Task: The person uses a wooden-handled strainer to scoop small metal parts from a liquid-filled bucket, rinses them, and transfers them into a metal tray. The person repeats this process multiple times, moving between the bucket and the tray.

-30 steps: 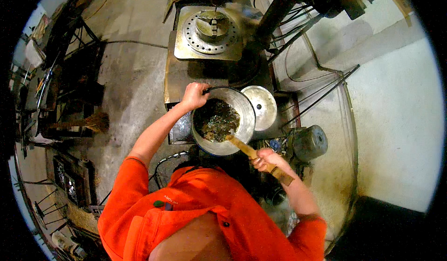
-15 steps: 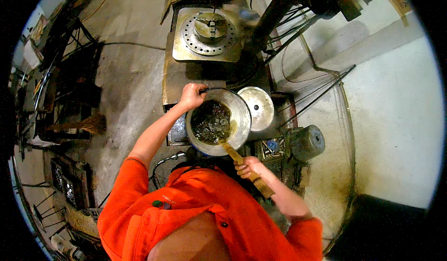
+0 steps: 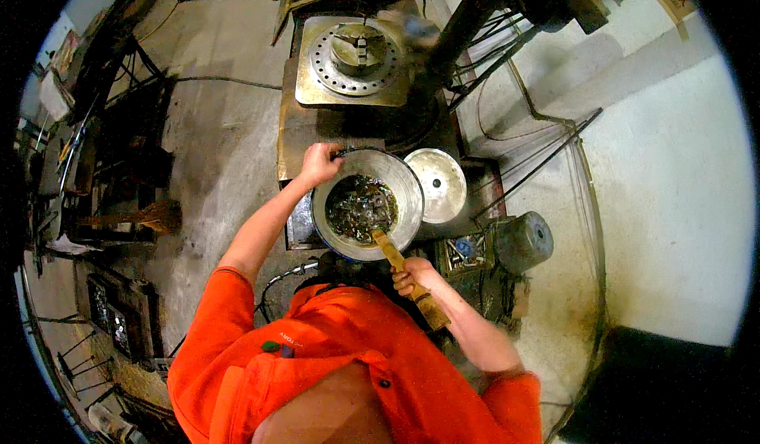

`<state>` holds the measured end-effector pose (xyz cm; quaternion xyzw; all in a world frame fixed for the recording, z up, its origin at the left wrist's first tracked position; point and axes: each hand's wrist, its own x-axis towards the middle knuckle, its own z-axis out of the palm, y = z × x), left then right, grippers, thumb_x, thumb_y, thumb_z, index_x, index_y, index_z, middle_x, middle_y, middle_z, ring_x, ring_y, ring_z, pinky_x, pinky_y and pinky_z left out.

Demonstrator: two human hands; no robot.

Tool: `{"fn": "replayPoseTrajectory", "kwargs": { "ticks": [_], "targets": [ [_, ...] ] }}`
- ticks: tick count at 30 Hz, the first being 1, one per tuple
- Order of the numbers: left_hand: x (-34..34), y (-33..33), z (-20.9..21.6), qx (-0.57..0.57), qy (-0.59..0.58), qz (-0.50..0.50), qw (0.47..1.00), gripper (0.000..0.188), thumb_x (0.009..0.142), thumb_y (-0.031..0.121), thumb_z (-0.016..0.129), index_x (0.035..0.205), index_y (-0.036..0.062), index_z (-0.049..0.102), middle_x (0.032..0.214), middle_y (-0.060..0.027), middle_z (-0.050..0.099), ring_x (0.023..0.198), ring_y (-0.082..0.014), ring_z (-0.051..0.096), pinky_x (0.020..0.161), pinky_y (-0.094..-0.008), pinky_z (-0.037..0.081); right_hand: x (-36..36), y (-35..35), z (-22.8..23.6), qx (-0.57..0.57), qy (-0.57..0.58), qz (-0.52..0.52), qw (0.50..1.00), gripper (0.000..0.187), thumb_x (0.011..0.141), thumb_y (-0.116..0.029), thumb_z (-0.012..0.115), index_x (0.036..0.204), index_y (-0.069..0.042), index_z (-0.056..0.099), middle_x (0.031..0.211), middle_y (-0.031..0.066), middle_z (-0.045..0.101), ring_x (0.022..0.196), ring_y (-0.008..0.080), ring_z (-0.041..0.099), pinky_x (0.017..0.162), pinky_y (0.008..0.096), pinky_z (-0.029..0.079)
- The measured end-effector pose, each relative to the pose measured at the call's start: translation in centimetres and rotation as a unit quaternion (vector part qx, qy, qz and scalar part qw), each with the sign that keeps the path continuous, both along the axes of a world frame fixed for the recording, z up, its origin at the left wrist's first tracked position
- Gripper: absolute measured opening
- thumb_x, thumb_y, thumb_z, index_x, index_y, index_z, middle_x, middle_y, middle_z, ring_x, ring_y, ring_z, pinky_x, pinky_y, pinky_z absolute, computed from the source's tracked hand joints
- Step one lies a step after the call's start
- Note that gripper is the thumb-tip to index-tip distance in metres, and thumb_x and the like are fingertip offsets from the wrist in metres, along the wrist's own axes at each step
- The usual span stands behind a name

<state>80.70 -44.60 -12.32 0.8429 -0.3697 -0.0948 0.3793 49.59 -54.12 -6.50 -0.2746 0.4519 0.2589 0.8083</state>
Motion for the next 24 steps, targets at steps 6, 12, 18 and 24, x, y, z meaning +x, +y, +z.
{"fn": "replayPoseTrajectory", "kwargs": {
  "ticks": [6, 12, 18, 24],
  "targets": [
    [-0.2, -0.3, -0.4, -0.003, 0.011, -0.003, 1.0, 0.026, 0.062, 0.014, 0.058, 0.087, 0.0112, 0.066, 0.078, -0.0156, 0.061, 0.076, -0.0328, 0.058, 0.07, -0.0411, 0.047, 1.0, 0.9, 2.7, 0.04, 0.069, -0.024, 0.997, 0.017, 0.082, -0.012, 0.037, 0.089, 0.001, 0.045, 0.063, -0.0009, 0.036, 0.048, 0.0095, 0.03, 0.042, 0.0237, 0.027],
    [-0.3, 0.1, 0.7, 0.007, -0.014, -0.012, 1.0, 0.024, 0.063, 0.015, 0.06, 0.086, 0.0111, 0.066, 0.075, -0.0155, 0.061, 0.073, -0.0322, 0.059, 0.067, -0.0408, 0.047, -1.0, -2.7, -0.3, 0.428, -0.021, -0.122, 0.895, 0.036, 0.075, -0.017, 0.042, 0.103, 0.005, 0.042, 0.066, -0.0007, 0.038, 0.05, 0.0086, 0.035, 0.042, 0.022, 0.032],
    [-0.3, 0.9, 0.6, 0.013, -0.02, -0.015, 1.0, 0.023, 0.065, 0.017, 0.064, 0.088, 0.0105, 0.065, 0.074, -0.0154, 0.061, 0.072, -0.0321, 0.059, 0.065, -0.0404, 0.047, 0.8, -6.4, 2.2, 0.35, 0.109, -0.103, 0.925, 0.029, 0.077, -0.018, 0.041, 0.096, 0.004, 0.042, 0.066, 0.0001, 0.038, 0.047, 0.0084, 0.035, 0.04, 0.0221, 0.031],
    [-0.7, 1.3, 0.7, 0.001, -0.016, -0.007, 1.0, 0.023, 0.066, 0.017, 0.063, 0.088, 0.01, 0.065, 0.074, -0.0159, 0.061, 0.072, -0.0328, 0.059, 0.066, -0.0408, 0.047, 1.9, -5.5, 4.7, 0.025, 0.063, 0.088, 0.994, 0.014, 0.076, -0.009, 0.042, 0.087, 0.0, 0.043, 0.062, -0.0012, 0.036, 0.045, 0.0066, 0.035, 0.04, 0.0209, 0.027]
  ]
}}
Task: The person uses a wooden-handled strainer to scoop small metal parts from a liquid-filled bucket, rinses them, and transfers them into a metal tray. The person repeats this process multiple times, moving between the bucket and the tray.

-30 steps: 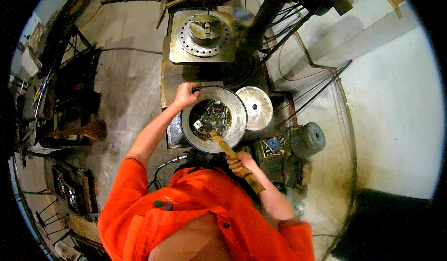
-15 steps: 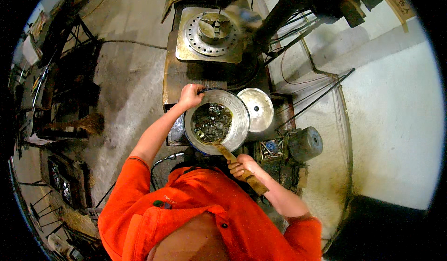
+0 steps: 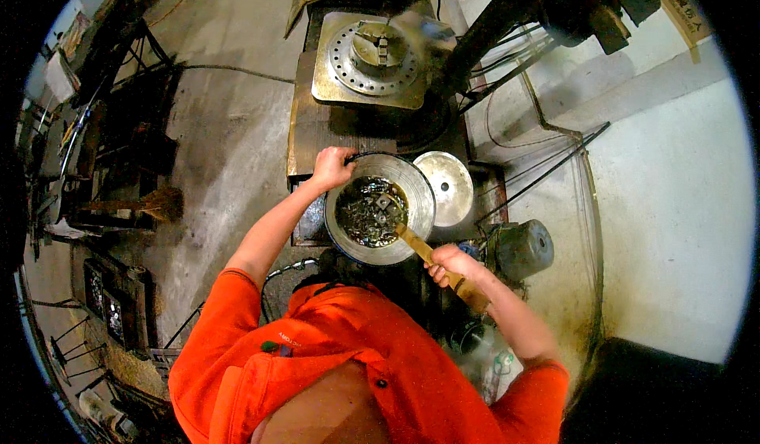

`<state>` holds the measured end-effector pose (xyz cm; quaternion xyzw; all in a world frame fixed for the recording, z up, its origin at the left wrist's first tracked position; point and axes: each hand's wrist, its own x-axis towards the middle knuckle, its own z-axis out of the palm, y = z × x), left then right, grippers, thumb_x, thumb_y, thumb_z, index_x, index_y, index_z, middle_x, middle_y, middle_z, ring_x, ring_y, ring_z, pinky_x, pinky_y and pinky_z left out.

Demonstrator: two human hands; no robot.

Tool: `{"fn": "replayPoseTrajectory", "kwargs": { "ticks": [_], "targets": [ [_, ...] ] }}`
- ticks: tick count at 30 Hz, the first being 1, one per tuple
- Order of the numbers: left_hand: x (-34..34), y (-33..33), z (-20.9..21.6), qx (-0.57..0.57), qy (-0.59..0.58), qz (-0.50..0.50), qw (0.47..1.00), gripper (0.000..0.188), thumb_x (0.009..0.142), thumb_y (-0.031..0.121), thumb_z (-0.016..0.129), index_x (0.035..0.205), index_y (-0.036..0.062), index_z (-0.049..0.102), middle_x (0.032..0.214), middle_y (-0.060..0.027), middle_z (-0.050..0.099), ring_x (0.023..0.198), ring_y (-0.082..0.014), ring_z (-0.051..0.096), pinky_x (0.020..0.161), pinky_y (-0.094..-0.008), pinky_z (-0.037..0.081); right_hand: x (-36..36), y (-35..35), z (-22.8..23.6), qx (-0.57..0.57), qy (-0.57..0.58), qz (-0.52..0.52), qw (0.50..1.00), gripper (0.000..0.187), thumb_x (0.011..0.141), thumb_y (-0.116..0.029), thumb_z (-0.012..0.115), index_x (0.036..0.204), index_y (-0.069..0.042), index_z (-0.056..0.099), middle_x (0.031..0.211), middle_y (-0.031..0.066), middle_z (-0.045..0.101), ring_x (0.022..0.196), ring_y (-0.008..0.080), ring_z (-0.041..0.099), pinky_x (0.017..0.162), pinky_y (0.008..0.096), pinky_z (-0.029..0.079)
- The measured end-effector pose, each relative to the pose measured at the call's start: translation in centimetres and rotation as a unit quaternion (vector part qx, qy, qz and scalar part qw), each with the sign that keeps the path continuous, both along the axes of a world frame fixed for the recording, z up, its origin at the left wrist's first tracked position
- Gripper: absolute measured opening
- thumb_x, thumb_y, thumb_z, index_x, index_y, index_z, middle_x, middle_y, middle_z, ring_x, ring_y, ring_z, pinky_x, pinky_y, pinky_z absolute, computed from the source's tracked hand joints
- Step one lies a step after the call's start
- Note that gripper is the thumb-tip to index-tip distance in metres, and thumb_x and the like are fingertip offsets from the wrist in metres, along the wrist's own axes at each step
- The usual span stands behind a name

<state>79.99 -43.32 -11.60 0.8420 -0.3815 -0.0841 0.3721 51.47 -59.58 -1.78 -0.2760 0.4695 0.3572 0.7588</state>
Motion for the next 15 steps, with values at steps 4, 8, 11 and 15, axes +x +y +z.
{"fn": "replayPoseTrajectory", "kwargs": {
  "ticks": [4, 8, 11, 15],
  "targets": [
    [-0.2, -0.1, 0.0, 0.011, 0.015, 0.0, 1.0, 0.024, 0.065, 0.016, 0.058, 0.088, 0.0117, 0.065, 0.075, -0.016, 0.061, 0.072, -0.0334, 0.058, 0.066, -0.0423, 0.047, 0.2, 3.0, 1.6, -0.092, -0.008, 0.012, 0.996, 0.009, 0.076, -0.004, 0.04, 0.084, -0.001, 0.042, 0.059, -0.0018, 0.032, 0.043, 0.0061, 0.03, 0.04, 0.0213, 0.025],
    [0.0, -0.1, -0.5, -0.013, 0.034, 0.003, 0.999, 0.027, 0.065, 0.015, 0.056, 0.091, 0.0136, 0.065, 0.078, -0.0156, 0.061, 0.074, -0.0333, 0.058, 0.068, -0.0422, 0.047, -0.3, 4.5, 0.2, -0.071, -0.01, -0.027, 0.997, 0.01, 0.073, -0.006, 0.041, 0.082, -0.001, 0.042, 0.058, -0.0025, 0.029, 0.045, 0.0073, 0.028, 0.04, 0.0211, 0.022],
    [-0.2, -0.5, 0.1, -0.015, 0.041, 0.007, 0.999, 0.025, 0.066, 0.016, 0.062, 0.09, 0.01, 0.065, 0.078, -0.0166, 0.061, 0.074, -0.0322, 0.059, 0.068, -0.0386, 0.047, -1.9, 4.6, -2.7, 0.192, 0.009, -0.186, 0.964, 0.018, 0.075, -0.014, 0.04, 0.084, 0.0, 0.045, 0.058, -0.0026, 0.032, 0.046, 0.0081, 0.029, 0.04, 0.0213, 0.025],
    [0.4, -0.6, -1.5, -0.012, 0.073, 0.017, 0.997, 0.03, 0.064, 0.014, 0.059, 0.093, 0.0124, 0.064, 0.081, -0.0149, 0.062, 0.079, -0.0312, 0.059, 0.072, -0.0398, 0.047, -2.1, 6.6, -3.2, 0.351, -0.038, -0.305, 0.884, 0.025, 0.076, -0.013, 0.039, 0.093, 0.004, 0.045, 0.064, -0.0009, 0.035, 0.051, 0.0091, 0.034, 0.043, 0.0235, 0.032]
  ]
}}
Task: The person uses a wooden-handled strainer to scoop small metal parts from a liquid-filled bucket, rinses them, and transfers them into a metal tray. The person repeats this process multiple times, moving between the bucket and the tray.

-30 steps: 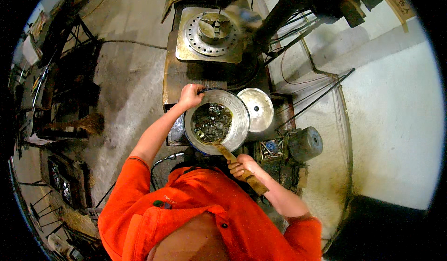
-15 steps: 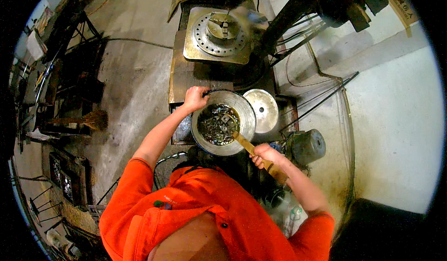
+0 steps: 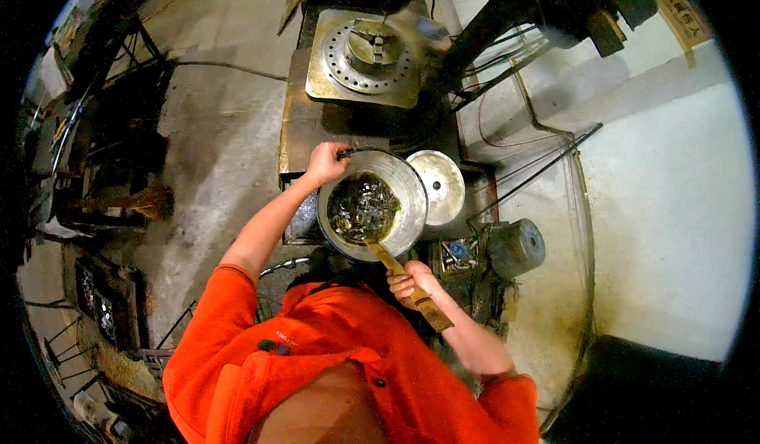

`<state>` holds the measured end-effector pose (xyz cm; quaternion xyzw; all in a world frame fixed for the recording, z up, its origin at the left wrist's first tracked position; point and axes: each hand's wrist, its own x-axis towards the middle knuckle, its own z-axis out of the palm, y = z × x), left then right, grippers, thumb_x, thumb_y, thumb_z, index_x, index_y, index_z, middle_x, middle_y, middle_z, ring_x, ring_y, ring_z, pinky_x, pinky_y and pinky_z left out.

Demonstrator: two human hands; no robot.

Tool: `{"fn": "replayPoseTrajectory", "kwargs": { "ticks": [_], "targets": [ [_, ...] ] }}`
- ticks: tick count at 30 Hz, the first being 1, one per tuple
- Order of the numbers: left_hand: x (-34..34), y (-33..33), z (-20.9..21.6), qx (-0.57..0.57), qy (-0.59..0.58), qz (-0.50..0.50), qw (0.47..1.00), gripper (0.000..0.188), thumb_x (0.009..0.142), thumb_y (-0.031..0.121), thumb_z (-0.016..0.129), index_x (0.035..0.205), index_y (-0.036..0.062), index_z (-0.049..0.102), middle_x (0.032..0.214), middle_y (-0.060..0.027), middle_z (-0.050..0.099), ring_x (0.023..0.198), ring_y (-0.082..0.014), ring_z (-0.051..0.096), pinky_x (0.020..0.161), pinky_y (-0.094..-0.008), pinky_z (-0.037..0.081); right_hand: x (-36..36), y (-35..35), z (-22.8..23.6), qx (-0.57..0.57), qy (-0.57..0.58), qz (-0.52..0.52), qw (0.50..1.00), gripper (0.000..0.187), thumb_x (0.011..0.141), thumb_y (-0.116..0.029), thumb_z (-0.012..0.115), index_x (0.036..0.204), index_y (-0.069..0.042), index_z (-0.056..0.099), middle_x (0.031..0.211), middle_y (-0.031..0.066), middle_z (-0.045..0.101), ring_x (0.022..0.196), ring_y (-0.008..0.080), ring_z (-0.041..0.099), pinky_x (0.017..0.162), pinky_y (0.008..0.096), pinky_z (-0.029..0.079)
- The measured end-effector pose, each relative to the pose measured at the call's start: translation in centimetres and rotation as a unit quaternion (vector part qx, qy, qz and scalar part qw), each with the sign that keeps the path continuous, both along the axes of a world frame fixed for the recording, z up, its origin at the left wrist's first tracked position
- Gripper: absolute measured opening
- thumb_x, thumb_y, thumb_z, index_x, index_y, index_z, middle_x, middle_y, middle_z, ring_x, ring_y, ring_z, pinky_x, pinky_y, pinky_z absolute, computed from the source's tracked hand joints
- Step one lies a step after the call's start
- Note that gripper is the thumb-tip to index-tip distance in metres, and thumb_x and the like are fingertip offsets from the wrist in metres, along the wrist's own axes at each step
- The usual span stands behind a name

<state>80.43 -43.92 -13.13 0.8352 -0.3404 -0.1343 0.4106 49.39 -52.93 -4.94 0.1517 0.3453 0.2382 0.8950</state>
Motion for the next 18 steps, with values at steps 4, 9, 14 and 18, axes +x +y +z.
{"fn": "replayPoseTrajectory", "kwargs": {
  "ticks": [4, 9, 14, 18],
  "targets": [
    [-0.1, -0.6, -0.2, -0.006, -0.011, -0.006, 1.0, 0.028, 0.064, 0.015, 0.061, 0.091, 0.0109, 0.065, 0.08, -0.015, 0.061, 0.076, -0.0312, 0.059, 0.07, -0.0385, 0.047, -1.1, 0.4, -1.9, 0.03, -0.097, -0.037, 0.994, 0.024, 0.078, -0.013, 0.038, 0.095, 0.004, 0.045, 0.067, -0.0009, 0.035, 0.052, 0.0094, 0.034, 0.047, 0.0239, 0.032],
    [0.1, -1.0, 0.2, -0.032, -0.039, -0.018, 0.999, 0.025, 0.065, 0.014, 0.062, 0.09, 0.0094, 0.064, 0.074, -0.0161, 0.061, 0.069, -0.0311, 0.059, 0.063, -0.0371, 0.047, -1.8, 0.3, -3.8, -0.037, -0.105, -0.018, 0.994, 0.023, 0.08, -0.014, 0.037, 0.096, 0.001, 0.044, 0.066, -0.001, 0.034, 0.05, 0.0093, 0.031, 0.045, 0.0249, 0.029],
    [-0.4, -0.9, 1.4, -0.017, -0.017, -0.023, 0.999, 0.026, 0.065, 0.013, 0.062, 0.091, 0.0083, 0.064, 0.076, -0.0159, 0.061, 0.07, -0.03, 0.06, 0.063, -0.0364, 0.047, -2.0, 0.2, -4.3, -0.066, -0.074, 0.019, 0.995, 0.018, 0.081, -0.013, 0.036, 0.092, -0.001, 0.045, 0.064, -0.0006, 0.034, 0.047, 0.0097, 0.029, 0.043, 0.025, 0.028],
    [-0.6, -0.7, 0.9, -0.039, -0.031, -0.022, 0.999, 0.027, 0.065, 0.012, 0.062, 0.092, 0.0077, 0.064, 0.077, -0.0156, 0.062, 0.071, -0.0299, 0.06, 0.065, -0.0367, 0.047, -2.1, -1.1, -4.3, -0.15, -0.086, 0.108, 0.979, 0.015, 0.078, -0.013, 0.04, 0.088, -0.003, 0.047, 0.061, -0.0005, 0.035, 0.046, 0.0097, 0.03, 0.041, 0.025, 0.027]
  ]
}}
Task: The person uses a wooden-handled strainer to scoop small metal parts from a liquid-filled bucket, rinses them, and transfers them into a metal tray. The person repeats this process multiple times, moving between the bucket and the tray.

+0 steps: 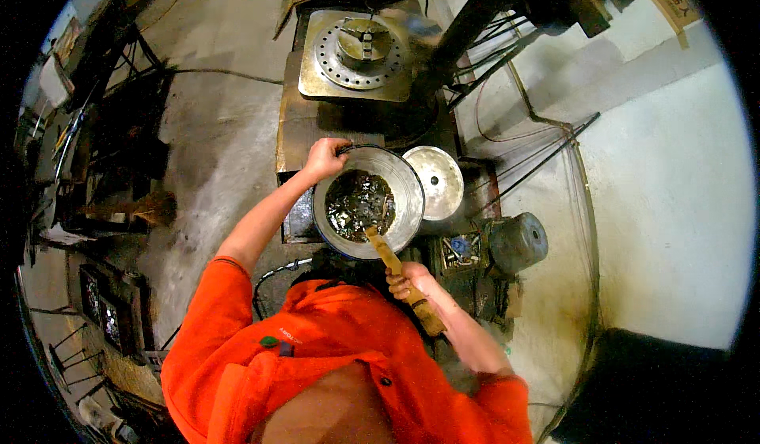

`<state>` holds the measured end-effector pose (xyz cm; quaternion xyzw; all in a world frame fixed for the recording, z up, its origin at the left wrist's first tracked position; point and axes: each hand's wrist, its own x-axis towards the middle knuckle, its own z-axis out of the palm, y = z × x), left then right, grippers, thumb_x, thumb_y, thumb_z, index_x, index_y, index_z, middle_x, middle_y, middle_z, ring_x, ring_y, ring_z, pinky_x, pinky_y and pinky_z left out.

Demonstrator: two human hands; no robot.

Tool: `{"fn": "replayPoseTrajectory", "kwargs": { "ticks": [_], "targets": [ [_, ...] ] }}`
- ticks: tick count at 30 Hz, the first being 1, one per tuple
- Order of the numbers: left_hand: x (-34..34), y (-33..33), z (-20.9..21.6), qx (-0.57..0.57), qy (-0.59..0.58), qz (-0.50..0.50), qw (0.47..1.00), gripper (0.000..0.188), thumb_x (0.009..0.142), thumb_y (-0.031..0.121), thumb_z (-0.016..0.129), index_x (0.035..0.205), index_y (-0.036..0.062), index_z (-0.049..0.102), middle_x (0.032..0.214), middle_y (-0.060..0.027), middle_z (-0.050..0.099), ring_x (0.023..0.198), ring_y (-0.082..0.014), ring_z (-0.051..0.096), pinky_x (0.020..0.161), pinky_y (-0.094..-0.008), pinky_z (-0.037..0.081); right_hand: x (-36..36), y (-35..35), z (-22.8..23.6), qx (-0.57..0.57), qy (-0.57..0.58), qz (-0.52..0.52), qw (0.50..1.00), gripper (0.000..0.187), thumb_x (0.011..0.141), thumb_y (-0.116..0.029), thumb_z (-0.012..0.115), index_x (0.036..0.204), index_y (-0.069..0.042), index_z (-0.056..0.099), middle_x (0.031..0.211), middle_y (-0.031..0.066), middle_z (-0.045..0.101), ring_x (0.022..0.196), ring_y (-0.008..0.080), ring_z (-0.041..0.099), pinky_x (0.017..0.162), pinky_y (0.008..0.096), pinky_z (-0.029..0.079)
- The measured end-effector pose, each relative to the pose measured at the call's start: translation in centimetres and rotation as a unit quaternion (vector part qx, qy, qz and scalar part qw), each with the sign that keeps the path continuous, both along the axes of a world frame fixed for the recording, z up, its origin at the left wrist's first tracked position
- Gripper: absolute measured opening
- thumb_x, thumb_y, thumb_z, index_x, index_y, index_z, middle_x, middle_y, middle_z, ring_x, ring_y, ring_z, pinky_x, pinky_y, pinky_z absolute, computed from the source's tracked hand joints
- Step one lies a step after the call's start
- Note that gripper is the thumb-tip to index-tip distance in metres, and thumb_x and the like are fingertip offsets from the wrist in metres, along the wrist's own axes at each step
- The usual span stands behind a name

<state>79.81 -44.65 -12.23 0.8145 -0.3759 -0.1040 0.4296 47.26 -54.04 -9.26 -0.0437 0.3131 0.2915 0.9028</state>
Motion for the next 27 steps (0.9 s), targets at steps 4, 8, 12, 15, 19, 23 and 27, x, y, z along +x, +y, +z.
{"fn": "replayPoseTrajectory", "kwargs": {
  "ticks": [4, 8, 12, 15, 19, 23, 27],
  "targets": [
    [0.1, 0.3, -0.6, 0.024, -0.014, 0.002, 1.0, 0.028, 0.065, 0.011, 0.062, 0.093, 0.0073, 0.064, 0.08, -0.0154, 0.062, 0.074, -0.0297, 0.06, 0.067, -0.0369, 0.047, 1.0, -1.1, 1.6, -0.141, 0.045, 0.095, 0.984, 0.015, 0.072, -0.01, 0.044, 0.085, -0.005, 0.047, 0.061, 0.0001, 0.037, 0.047, 0.0097, 0.033, 0.042, 0.0251, 0.026],
    [0.6, 0.2, -1.0, 0.02, 0.007, 0.01, 1.0, 0.029, 0.065, 0.013, 0.062, 0.093, 0.0064, 0.063, 0.081, -0.0158, 0.062, 0.075, -0.03, 0.06, 0.068, -0.037, 0.047, 1.8, -2.6, 2.2, -0.178, 0.016, 0.154, 0.972, 0.016, 0.071, -0.01, 0.045, 0.086, -0.006, 0.048, 0.062, -0.0016, 0.038, 0.048, 0.0089, 0.034, 0.044, 0.0261, 0.027],
    [0.8, 0.2, -0.9, 0.021, 0.003, 0.007, 1.0, 0.029, 0.065, 0.013, 0.062, 0.093, 0.0067, 0.063, 0.081, -0.0165, 0.061, 0.074, -0.0307, 0.06, 0.067, -0.0374, 0.047, 1.7, -2.9, 0.8, -0.011, 0.034, 0.091, 0.995, 0.019, 0.073, -0.012, 0.046, 0.09, -0.006, 0.048, 0.062, -0.002, 0.038, 0.049, 0.0085, 0.034, 0.043, 0.0245, 0.027],
    [0.9, 0.2, -0.6, 0.023, 0.025, 0.01, 0.999, 0.029, 0.065, 0.013, 0.062, 0.093, 0.0071, 0.063, 0.082, -0.0169, 0.061, 0.075, -0.031, 0.06, 0.068, -0.0375, 0.046, 0.9, -2.1, 1.6, 0.042, -0.023, 0.01, 0.999, 0.024, 0.074, -0.015, 0.051, 0.094, -0.002, 0.046, 0.064, -0.0023, 0.036, 0.051, 0.0082, 0.035, 0.044, 0.023, 0.028],
    [0.9, 0.3, -0.9, 0.032, 0.035, 0.021, 0.999, 0.029, 0.066, 0.014, 0.062, 0.094, 0.0077, 0.063, 0.083, -0.017, 0.061, 0.077, -0.031, 0.06, 0.069, -0.0371, 0.046, 0.2, -1.5, 1.6, 0.108, -0.072, -0.02, 0.991, 0.031, 0.076, -0.014, 0.054, 0.101, 0.0, 0.044, 0.066, -0.0016, 0.035, 0.052, 0.0084, 0.036, 0.045, 0.024, 0.03],
    [1.2, 0.2, -1.4, 0.031, 0.019, 0.025, 0.999, 0.028, 0.066, 0.015, 0.063, 0.093, 0.0081, 0.064, 0.083, -0.0166, 0.061, 0.077, -0.0306, 0.06, 0.069, -0.037, 0.046, 0.9, -1.1, 1.3, 0.179, -0.157, -0.019, 0.971, 0.035, 0.077, -0.012, 0.056, 0.106, 0.0, 0.042, 0.069, -0.0006, 0.038, 0.053, 0.0086, 0.037, 0.046, 0.0247, 0.032],
    [1.5, 0.5, -1.5, 0.04, 0.017, 0.049, 0.998, 0.028, 0.066, 0.015, 0.062, 0.093, 0.008, 0.064, 0.083, -0.0167, 0.061, 0.077, -0.0305, 0.06, 0.07, -0.0369, 0.046, 1.2, -1.0, 0.6, 0.207, -0.17, -0.022, 0.963, 0.035, 0.077, -0.012, 0.056, 0.107, -0.001, 0.042, 0.069, -0.0004, 0.038, 0.053, 0.0082, 0.037, 0.046, 0.0247, 0.033]
  ]
}}
